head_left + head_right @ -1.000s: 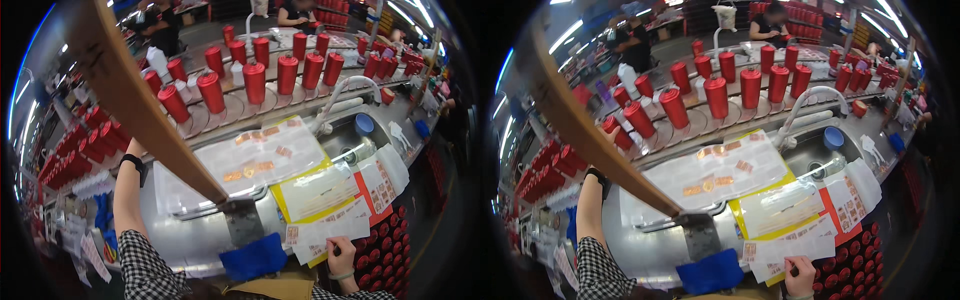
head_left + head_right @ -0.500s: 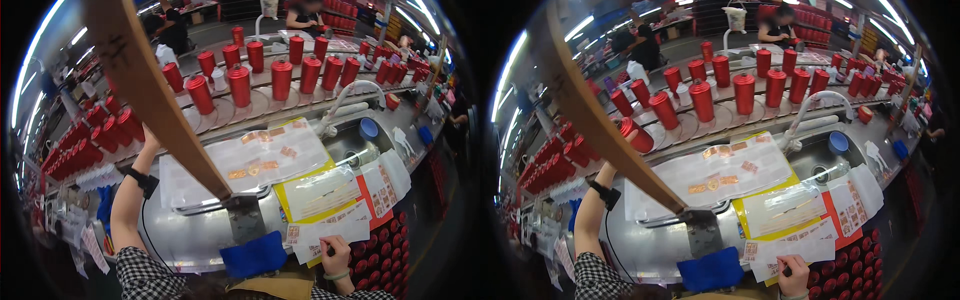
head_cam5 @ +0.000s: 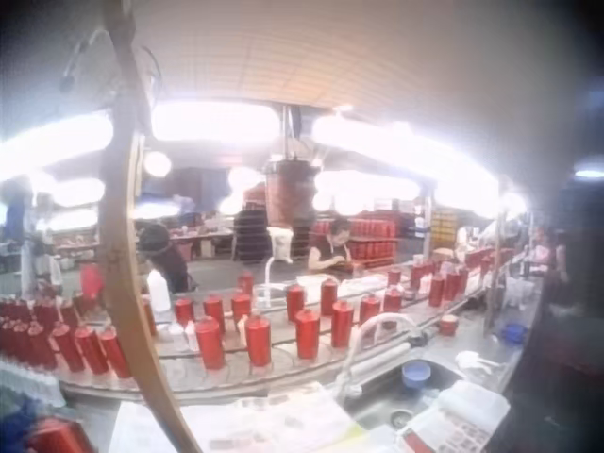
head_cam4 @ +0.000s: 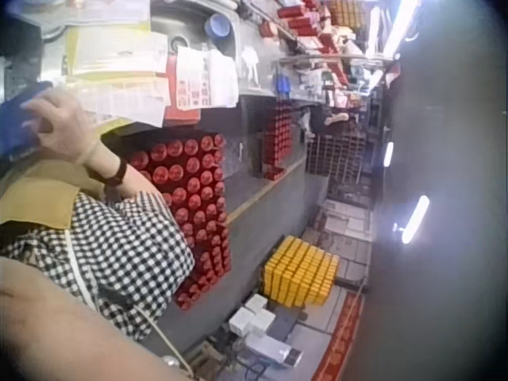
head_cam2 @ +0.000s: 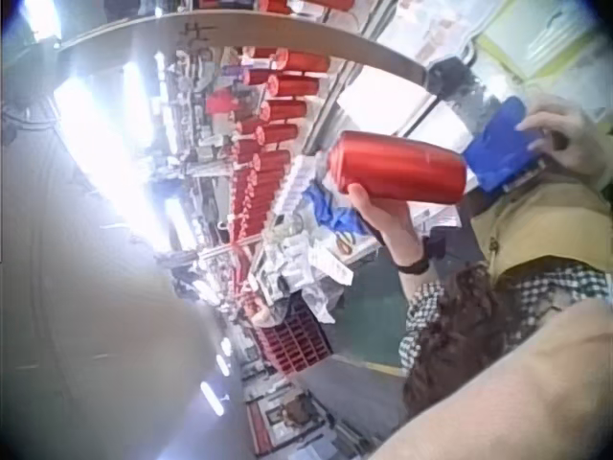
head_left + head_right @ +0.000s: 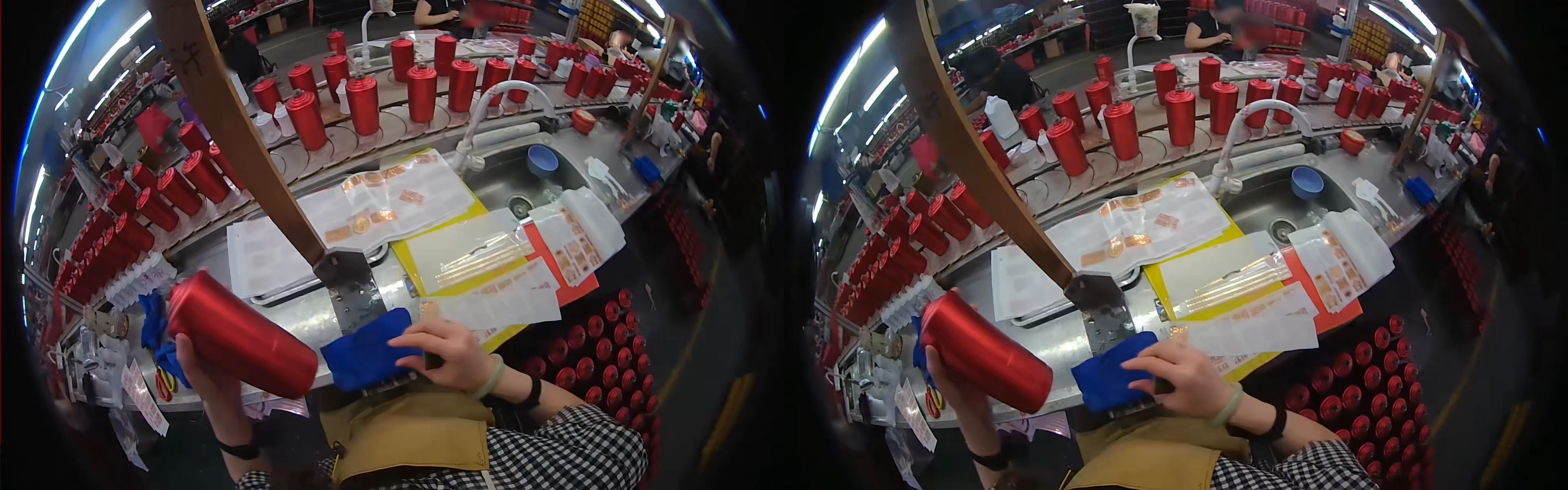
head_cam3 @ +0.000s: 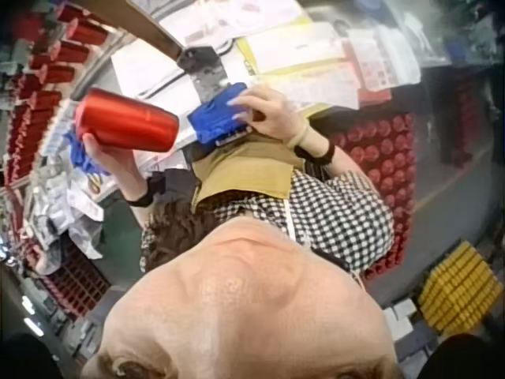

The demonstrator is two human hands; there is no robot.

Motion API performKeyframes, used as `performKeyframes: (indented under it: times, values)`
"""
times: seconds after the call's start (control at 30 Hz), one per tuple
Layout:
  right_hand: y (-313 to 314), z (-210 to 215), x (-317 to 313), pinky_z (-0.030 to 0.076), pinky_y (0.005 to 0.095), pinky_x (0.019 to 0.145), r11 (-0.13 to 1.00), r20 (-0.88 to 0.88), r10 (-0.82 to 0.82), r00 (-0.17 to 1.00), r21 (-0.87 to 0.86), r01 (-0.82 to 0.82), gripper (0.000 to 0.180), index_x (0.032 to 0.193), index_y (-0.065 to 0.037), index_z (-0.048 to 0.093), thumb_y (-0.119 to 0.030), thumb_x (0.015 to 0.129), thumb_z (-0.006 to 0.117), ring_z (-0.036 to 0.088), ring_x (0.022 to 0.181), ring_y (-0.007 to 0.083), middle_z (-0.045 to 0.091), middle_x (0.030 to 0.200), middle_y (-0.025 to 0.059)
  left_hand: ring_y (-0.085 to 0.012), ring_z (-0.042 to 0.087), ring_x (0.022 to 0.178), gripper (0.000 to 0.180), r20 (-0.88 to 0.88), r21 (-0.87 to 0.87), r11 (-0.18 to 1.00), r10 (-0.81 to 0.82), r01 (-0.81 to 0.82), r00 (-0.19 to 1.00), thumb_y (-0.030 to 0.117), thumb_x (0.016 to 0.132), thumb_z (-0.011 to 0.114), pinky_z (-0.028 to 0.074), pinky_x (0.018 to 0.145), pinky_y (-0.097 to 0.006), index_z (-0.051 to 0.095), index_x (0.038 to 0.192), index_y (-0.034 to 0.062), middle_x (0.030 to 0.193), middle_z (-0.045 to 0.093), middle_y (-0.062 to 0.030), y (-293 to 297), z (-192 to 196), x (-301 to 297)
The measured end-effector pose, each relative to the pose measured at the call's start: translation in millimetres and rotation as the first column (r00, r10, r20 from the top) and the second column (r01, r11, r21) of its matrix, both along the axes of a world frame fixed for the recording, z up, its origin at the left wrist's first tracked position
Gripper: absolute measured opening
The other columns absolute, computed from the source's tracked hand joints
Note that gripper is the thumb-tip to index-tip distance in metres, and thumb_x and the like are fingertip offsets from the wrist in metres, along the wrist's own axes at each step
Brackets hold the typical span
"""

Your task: Apply multiple labels and decorative stickers to a red cylindrical container.

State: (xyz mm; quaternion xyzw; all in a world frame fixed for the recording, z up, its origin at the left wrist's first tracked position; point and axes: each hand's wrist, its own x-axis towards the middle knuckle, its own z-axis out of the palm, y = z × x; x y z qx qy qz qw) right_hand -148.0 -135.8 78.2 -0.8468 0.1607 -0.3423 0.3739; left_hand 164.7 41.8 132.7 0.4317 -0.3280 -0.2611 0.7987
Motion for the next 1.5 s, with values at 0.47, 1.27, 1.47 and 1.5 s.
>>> performKeyframes:
  times: [0.47, 1.27, 1.47, 1.5]
  values:
    - [46.5, -20.0, 9.2, 0.055, 0.0388, 0.093, 0.936, -0.097, 0.137, 0.986, 0.338, -0.097, 0.113, 0.164, 0.003, 0.019, -0.012, 0.076, 0.088, 0.070, 0.109, 0.0400, 0.066, 0.122, 0.0317, -0.0208, 0.065, 0.112, 0.056, -0.295, 0.429, 0.892, -0.012, 0.143, 0.956, 0.036, 0.105, 0.064, 0.058, 0.095, -0.034, 0.044, 0.146, 0.0023, 0.129, 0.061, -0.0134, -59.9, -76.6, -139.1]
    - [26.8, -56.5, 34.7, 0.057, 0.0429, 0.091, 0.986, -0.213, -0.077, 0.974, 0.130, 0.107, 0.108, 0.160, -0.001, 0.035, -0.012, 0.069, 0.092, 0.068, 0.111, 0.0377, 0.062, 0.137, 0.0237, -0.0202, 0.049, 0.135, 0.062, 0.157, 0.410, 0.912, -0.040, -0.028, 0.987, 0.027, 0.109, 0.059, 0.039, 0.115, -0.034, 0.032, 0.158, -0.0001, 0.148, 0.050, -0.0139, -92.4, -115.0, -112.9]
    - [33.4, -40.6, 36.3, 0.057, 0.0436, 0.092, 0.990, -0.317, -0.077, 0.945, 0.086, 0.110, 0.103, 0.157, 0.002, 0.038, -0.007, 0.068, 0.089, 0.067, 0.109, 0.0398, 0.059, 0.142, 0.0257, -0.0200, 0.055, 0.129, 0.061, -0.123, 0.392, 0.912, -0.076, 0.119, 0.989, 0.025, 0.110, 0.055, 0.045, 0.109, -0.032, 0.031, 0.158, -0.0036, 0.145, 0.053, -0.0148, -81.0, -119.9, -105.2]
    - [33.1, -40.7, 34.1, 0.057, 0.0436, 0.090, 0.993, -0.236, -0.104, 0.966, -0.077, 0.088, 0.102, 0.157, 0.001, 0.039, -0.005, 0.067, 0.087, 0.068, 0.107, 0.0398, 0.057, 0.145, 0.0265, -0.0200, 0.055, 0.129, 0.061, -0.133, 0.396, 0.908, -0.089, 0.135, 0.987, 0.025, 0.110, 0.055, 0.045, 0.109, -0.032, 0.031, 0.158, -0.0036, 0.145, 0.053, -0.0148, -81.9, -118.5, -108.9]
